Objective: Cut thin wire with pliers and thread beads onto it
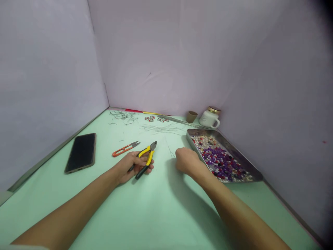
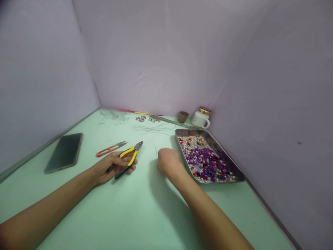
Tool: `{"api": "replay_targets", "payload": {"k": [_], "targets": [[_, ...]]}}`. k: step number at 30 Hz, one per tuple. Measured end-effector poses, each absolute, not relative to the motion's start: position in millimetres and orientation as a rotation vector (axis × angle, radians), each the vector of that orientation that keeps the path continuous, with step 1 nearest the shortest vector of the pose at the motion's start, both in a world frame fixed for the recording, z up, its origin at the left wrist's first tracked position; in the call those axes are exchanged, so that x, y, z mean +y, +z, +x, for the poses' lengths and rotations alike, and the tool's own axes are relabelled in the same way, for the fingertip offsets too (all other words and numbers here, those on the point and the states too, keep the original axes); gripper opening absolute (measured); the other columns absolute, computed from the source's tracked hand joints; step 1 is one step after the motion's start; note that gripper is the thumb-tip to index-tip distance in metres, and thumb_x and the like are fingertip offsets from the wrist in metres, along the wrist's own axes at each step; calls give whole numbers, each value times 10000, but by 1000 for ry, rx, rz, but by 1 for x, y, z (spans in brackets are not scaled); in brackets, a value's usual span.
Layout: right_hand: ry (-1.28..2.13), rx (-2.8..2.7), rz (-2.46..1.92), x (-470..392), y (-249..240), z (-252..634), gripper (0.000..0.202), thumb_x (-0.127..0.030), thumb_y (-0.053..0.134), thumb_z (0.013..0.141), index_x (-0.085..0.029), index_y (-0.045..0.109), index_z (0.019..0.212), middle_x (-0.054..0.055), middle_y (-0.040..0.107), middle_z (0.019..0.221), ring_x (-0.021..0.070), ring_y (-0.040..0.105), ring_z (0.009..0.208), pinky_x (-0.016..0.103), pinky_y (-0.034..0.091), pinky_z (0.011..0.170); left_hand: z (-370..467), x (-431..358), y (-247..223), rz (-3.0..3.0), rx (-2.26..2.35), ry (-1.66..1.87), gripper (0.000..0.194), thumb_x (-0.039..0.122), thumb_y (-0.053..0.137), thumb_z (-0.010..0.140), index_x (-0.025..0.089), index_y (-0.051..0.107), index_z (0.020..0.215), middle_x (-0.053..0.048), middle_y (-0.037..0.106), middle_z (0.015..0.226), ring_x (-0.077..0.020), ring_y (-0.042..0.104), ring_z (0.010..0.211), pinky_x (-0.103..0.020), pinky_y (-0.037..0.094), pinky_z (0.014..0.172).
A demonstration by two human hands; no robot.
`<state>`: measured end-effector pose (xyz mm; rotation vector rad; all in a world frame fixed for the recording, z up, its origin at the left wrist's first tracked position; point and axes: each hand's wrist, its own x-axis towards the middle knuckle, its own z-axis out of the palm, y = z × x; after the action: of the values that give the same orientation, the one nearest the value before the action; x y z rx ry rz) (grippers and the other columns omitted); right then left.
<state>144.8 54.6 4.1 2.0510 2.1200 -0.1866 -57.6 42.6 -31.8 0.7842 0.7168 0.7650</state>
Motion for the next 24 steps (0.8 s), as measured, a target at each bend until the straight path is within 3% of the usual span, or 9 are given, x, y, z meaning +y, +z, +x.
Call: {"api": "replay_targets", "payload": {"k": [6, 10, 13, 19, 24], "targets": [[-274, 2085, 1939, 64, 8, 148, 328, 6, 542, 437, -59, 664, 734, 185, 654, 723, 293, 622, 714, 297, 451, 566, -59, 44, -35, 781, 715, 765, 249, -2, 523, 630, 112, 547, 851, -81, 596, 818, -211, 604, 801, -309, 498, 688], [-470, 1998, 1921, 71, 2, 160, 104, -66, 529, 487, -79, 626, 523, 99, 601, 461, 197, 586, 451, 240, 428, 433, -58, 45, -35, 773, 736, 774, 342, -16, 510, 625, 104, 521, 945, -112, 596, 885, -227, 603, 818, -313, 494, 671], [-639, 2047, 2019, 84, 1, 173, 121, -106, 519, 529, -114, 563, 416, 70, 565, 399, 155, 547, 391, 215, 410, 405, -57, 44, -33, 766, 741, 771, 380, -20, 498, 625, 102, 505, 985, -123, 594, 908, -229, 602, 820, -316, 491, 669], [-1155, 2176, 2324, 125, 4, 181, 30, -115, 527, 580, -139, 528, 563, 13, 578, 471, 111, 557, 438, 178, 447, 435, -58, 43, -32, 757, 748, 766, 373, -24, 494, 623, 104, 503, 973, -120, 590, 905, -201, 600, 787, -313, 485, 675], [-1367, 2103, 2383, 150, -7, 176, 62, -107, 531, 624, -138, 492, 587, 7, 574, 488, 90, 550, 436, 170, 469, 436, -58, 44, -35, 764, 741, 765, 254, -9, 507, 623, 111, 518, 846, -106, 583, 884, -221, 596, 812, -323, 481, 678]]}}
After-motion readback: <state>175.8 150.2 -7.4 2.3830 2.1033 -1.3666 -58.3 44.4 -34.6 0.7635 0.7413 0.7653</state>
